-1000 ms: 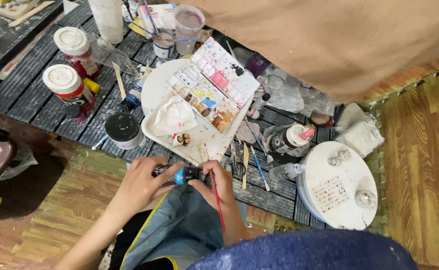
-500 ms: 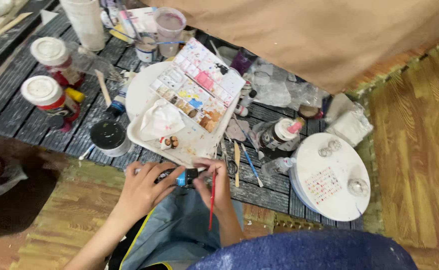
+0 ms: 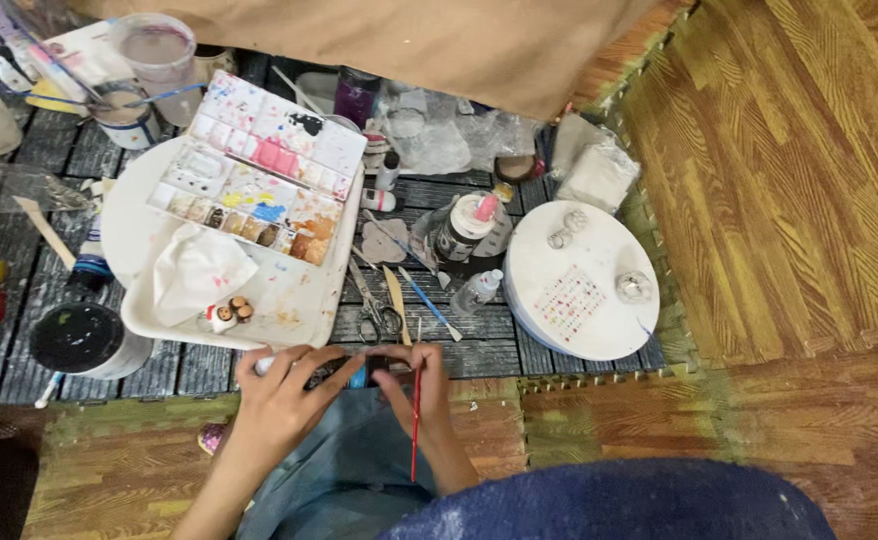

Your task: The person paints small figurines using a fine brush and various paint colors from a palette. They dip the brush into paint pots and the palette, then apply paint to the figurines held in their left hand.

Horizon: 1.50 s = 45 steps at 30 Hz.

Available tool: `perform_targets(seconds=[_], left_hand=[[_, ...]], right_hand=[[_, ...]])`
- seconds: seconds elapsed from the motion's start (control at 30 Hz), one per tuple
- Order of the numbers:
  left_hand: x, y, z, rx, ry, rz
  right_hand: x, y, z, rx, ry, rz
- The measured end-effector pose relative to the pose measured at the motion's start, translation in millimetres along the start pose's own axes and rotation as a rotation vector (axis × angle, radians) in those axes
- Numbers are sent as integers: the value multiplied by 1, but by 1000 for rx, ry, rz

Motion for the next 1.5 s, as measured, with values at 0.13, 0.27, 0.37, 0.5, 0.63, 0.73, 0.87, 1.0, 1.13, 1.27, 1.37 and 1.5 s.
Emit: perform_targets(seconds=[0.13, 0.27, 0.37, 0.5, 0.63, 0.73, 0.87, 1.0, 1.13, 1.27, 1.37, 1.5], left_hand=[[-4, 2, -2, 37, -20, 8], [-7, 3, 7, -19, -58, -7], [-17, 2, 6, -3, -40, -11], [-24, -4, 13, 16, -96, -6], [-30, -10, 20, 41, -108, -4], [-32, -11, 14, 26, -89, -16], [-32, -11, 18, -9, -92, -4], [-34, -8, 19, -5, -100, -29], [-38, -7, 14, 15, -86, -19], [-40, -5, 18, -56, -87, -17], [-42, -1, 14, -52, -78, 4], [-44, -1, 9, -25, -79, -32]], right_hand=[[-3, 2, -1, 20, -144, 22], [-4, 4, -13, -109, -214, 60], [-5, 4, -39, -154, -29, -30], [-7, 16, -25, 50, -343, 99], [-4, 29, -29, -58, -293, 120], [-5, 28, -36, -28, -191, 36], [-9, 30, -29, -24, -329, 128], [-7, 26, -48, -95, -204, 92], [-7, 23, -66, -74, -71, 49], [-7, 25, -53, -114, -269, 121], [-8, 28, -48, -185, -337, 99], [-10, 28, -55, -289, -256, -27]])
Point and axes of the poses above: each hand's wrist, its own x-axis towards the middle knuckle, its own y-axis out of the palm, z = x × y, the point moved 6 cm from there along x, towards the middle knuckle, and after that the axes turned 10 degrees about x, right-handed, at the moved point
